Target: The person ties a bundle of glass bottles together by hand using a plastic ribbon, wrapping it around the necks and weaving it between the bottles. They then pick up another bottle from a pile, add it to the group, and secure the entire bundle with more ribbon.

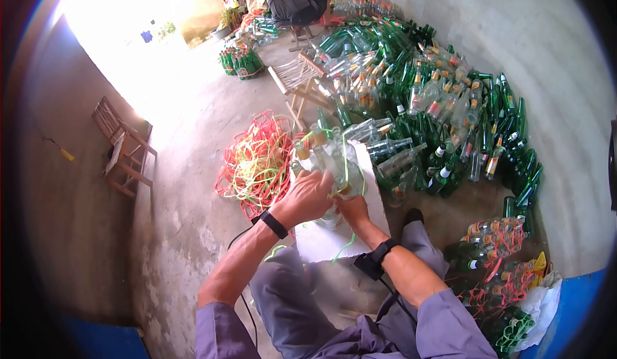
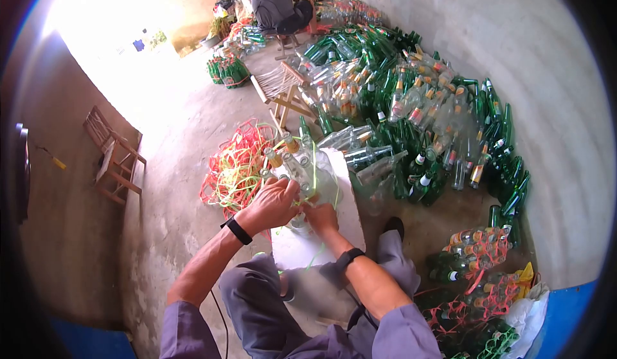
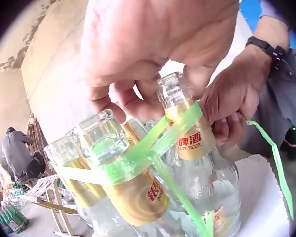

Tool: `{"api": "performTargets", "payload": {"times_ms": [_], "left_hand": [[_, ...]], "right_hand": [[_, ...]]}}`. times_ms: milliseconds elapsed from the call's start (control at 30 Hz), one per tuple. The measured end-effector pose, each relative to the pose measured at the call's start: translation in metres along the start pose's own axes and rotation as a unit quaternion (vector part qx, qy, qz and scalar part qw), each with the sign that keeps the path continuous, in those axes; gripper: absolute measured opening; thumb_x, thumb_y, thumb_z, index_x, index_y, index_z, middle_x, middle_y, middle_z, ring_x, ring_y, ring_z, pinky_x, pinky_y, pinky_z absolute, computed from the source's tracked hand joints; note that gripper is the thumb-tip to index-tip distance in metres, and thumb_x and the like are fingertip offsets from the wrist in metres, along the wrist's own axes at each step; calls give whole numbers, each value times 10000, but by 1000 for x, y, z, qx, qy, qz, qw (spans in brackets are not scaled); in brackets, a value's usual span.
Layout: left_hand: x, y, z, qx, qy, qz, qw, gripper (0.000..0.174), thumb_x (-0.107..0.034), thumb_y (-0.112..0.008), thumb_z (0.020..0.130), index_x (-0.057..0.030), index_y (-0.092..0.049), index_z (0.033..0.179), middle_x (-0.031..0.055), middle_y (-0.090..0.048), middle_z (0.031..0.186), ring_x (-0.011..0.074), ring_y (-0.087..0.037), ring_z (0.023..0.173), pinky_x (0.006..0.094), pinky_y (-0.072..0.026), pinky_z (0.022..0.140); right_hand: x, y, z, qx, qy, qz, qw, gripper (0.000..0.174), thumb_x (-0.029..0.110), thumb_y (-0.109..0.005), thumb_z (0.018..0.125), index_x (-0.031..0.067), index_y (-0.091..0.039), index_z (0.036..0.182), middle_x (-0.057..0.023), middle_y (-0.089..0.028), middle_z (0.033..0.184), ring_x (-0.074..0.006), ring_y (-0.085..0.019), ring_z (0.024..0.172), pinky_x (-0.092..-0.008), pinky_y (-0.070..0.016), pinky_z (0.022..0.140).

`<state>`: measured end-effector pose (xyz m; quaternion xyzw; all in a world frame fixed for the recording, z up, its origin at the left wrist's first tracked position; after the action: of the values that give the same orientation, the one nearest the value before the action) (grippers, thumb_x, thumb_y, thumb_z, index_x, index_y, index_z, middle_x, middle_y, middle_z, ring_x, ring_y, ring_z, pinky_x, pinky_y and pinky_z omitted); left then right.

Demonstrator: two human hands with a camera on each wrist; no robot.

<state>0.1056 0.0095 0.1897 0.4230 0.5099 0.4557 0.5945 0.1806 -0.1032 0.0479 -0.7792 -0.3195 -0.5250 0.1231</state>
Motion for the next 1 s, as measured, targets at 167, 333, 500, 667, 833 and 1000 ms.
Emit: {"api": "performTargets", "payload": {"times_ms": [167, 333, 500, 667, 833, 1000], "left_hand": [[-3, 3, 0, 10, -19, 21, 1000, 442, -247, -775, 788, -37, -477, 1037, 104, -628, 867, 308, -614, 873, 449, -415, 838], [-1, 7, 2, 31, -30, 23, 999, 471, -253, -790, 769, -34, -474, 1041, 117, -612, 851, 324, -608, 827, 432, -429, 795], [3, 6, 3, 38, -8, 2, 999, 504, -278, -783, 764, -22, -474, 1069, 120, -586, 771, 338, -599, 766, 427, -434, 778], [-3, 5, 8, 11, -37, 4, 999, 541, -203, -769, 734, 31, -469, 1119, 169, -584, 718, 391, -606, 713, 485, -463, 660], [6, -5, 9, 42, 12, -34, 998, 504, -182, -754, 754, 29, -469, 1111, 194, -620, 764, 407, -637, 770, 501, -485, 681], [9, -8, 10, 92, 75, -85, 989, 478, -155, -714, 800, -5, -463, 1179, 183, -718, 948, 403, -684, 889, 472, -541, 746]], "right_hand": [[22, 8, -17, -18, -14, -74, 997, 484, 511, -712, 809, 43, -735, 685, -86, -699, 657, -237, -695, 617, -401, -544, 629], [21, 6, -12, -13, 17, -107, 994, 501, 537, -653, 821, 55, -750, 729, -102, -707, 674, -284, -712, 691, -423, -536, 692], [11, 3, -7, -4, 63, -100, 993, 453, 448, -646, 854, 26, -739, 721, -112, -691, 639, -265, -699, 644, -398, -527, 653], [7, 1, -7, 3, 94, -71, 993, 430, 385, -652, 864, 6, -726, 676, -110, -678, 609, -227, -686, 600, -366, -522, 614], [8, 1, -8, -15, 49, -75, 996, 397, 344, -637, 855, 4, -723, 667, -104, -678, 606, -224, -678, 580, -364, -524, 600], [10, 2, -12, -27, 23, -91, 995, 406, 420, -642, 837, 40, -746, 738, -143, -696, 688, -307, -695, 712, -429, -529, 685]]}}
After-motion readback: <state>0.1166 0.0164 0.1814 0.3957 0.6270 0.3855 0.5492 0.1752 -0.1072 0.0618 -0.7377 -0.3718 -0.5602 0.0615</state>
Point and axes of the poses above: each hand's wrist, its own z-axis towards the middle knuckle, its own y-axis out of the back of the hand, x = y × z, the point moved 3 cm from there along z, towards the middle knuckle
